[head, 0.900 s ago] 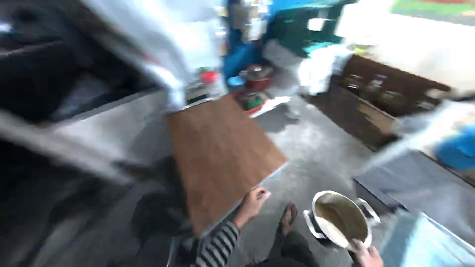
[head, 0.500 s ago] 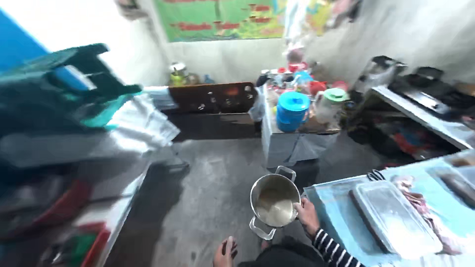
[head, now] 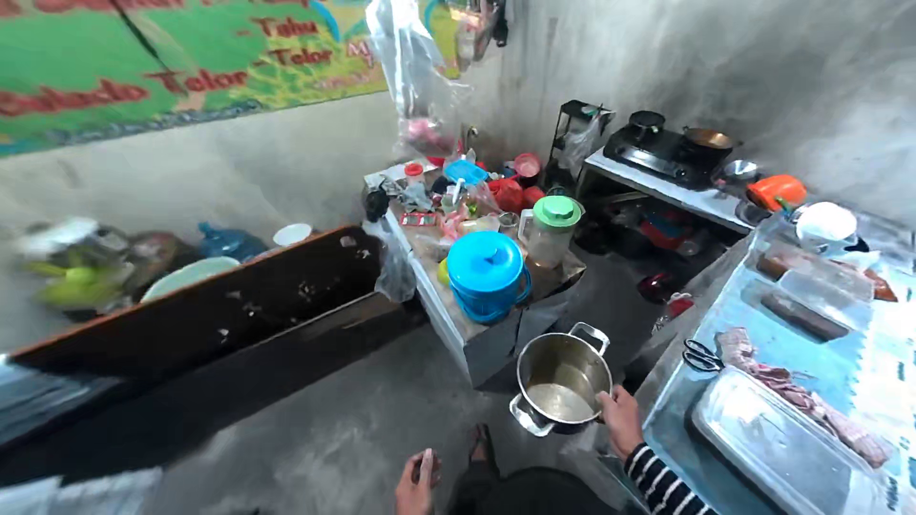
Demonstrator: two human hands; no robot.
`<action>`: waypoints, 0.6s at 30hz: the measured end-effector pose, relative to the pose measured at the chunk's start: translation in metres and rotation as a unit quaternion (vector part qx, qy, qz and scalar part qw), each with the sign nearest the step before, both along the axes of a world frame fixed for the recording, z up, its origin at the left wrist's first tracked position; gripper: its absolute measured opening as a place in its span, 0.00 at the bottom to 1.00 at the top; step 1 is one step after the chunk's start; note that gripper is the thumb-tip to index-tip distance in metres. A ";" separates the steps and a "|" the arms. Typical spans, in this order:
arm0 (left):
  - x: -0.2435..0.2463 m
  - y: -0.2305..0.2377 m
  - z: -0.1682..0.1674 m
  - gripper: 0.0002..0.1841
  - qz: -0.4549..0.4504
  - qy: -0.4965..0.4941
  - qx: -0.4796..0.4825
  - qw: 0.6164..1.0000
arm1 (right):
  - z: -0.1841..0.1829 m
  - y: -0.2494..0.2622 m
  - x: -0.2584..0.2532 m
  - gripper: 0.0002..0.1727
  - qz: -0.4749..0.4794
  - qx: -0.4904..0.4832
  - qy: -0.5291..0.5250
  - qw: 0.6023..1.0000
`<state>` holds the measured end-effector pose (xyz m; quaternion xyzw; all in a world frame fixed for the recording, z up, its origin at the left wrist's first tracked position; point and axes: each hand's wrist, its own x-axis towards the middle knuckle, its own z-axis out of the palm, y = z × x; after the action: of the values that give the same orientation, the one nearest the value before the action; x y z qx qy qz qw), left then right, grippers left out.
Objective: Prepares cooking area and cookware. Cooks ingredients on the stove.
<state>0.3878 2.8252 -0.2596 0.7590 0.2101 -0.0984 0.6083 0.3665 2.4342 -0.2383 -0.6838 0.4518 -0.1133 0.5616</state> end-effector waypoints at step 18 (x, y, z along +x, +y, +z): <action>0.328 -0.289 0.150 0.14 -0.504 -0.128 -0.280 0.807 | 0.025 -0.172 0.160 0.10 -0.294 0.024 0.089 0.951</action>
<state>0.7162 2.5360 -0.1097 0.5602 -0.3191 -0.3476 0.6809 0.5269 2.2618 -0.2131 -0.5146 0.6835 -0.2015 0.4770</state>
